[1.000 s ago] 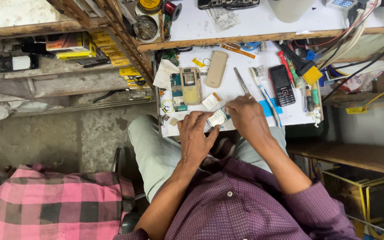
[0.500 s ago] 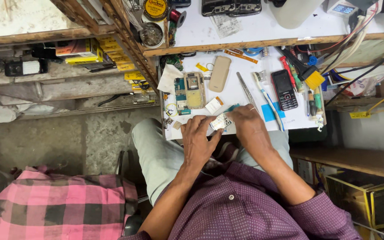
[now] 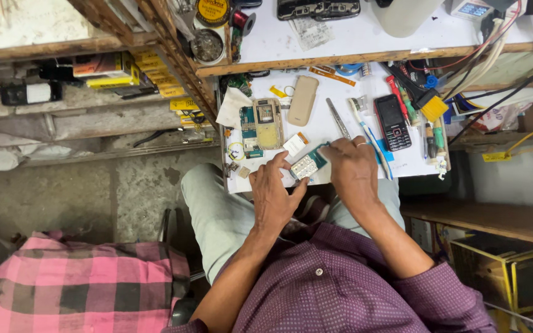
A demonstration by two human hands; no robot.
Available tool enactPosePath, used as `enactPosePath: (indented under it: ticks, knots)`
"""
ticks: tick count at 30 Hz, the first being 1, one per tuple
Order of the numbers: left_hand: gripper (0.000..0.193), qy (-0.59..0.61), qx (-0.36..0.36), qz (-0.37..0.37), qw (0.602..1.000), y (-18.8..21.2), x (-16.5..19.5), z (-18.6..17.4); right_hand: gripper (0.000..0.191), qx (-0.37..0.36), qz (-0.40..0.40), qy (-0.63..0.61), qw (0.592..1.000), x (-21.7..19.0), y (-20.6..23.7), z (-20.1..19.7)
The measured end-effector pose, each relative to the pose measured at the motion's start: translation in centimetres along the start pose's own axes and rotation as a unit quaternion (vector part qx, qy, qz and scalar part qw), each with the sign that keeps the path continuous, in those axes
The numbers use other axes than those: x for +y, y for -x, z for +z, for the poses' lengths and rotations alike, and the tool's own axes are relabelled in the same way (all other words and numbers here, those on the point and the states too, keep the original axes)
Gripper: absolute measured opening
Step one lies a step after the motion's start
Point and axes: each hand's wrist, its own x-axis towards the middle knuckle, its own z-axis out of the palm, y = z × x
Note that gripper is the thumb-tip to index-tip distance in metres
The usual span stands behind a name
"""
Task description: The person works at a cluttered repair bench on a small feature phone, prying and repositioning its keypad board, marking it with a pen-like tool, and using a soldering iron with tweezers to work on the phone's components. They reach to a shelf for supplies and continue soldering the board through the end of the clip.
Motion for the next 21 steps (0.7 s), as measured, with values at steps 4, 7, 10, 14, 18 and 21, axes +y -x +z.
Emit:
enactPosePath:
  ticks: [4,7,10,14,18,21]
  knots:
    - [0.075,0.006,0.01,0.01,1.0,0.1,-0.2,0.0,0.029,0.01,-0.006,0.032,0.999,-0.1,0.0,-0.5]
    - [0.073,-0.002,0.016,0.014,1.0,0.2,-0.4,0.2,0.031,0.048,0.025,0.032,0.998,1.5,-0.5,-2.3]
    - [0.072,0.013,0.014,0.001,1.0,0.4,-0.5,0.3,0.024,0.069,0.099,-0.047,0.992,2.4,-0.4,-3.7]
    - [0.074,-0.019,0.04,0.018,0.999,0.4,-0.5,0.8,0.019,-0.012,0.203,-0.14,0.969,2.3,0.6,-4.0]
    - [0.078,-0.034,0.032,0.013,0.999,0.4,-0.4,0.8,0.021,-0.029,0.216,-0.156,0.963,1.7,1.8,-2.3]
    - [0.081,-0.048,0.028,0.02,0.998,0.4,0.0,0.6,0.026,0.009,0.137,-0.137,0.981,1.7,2.5,-1.5]
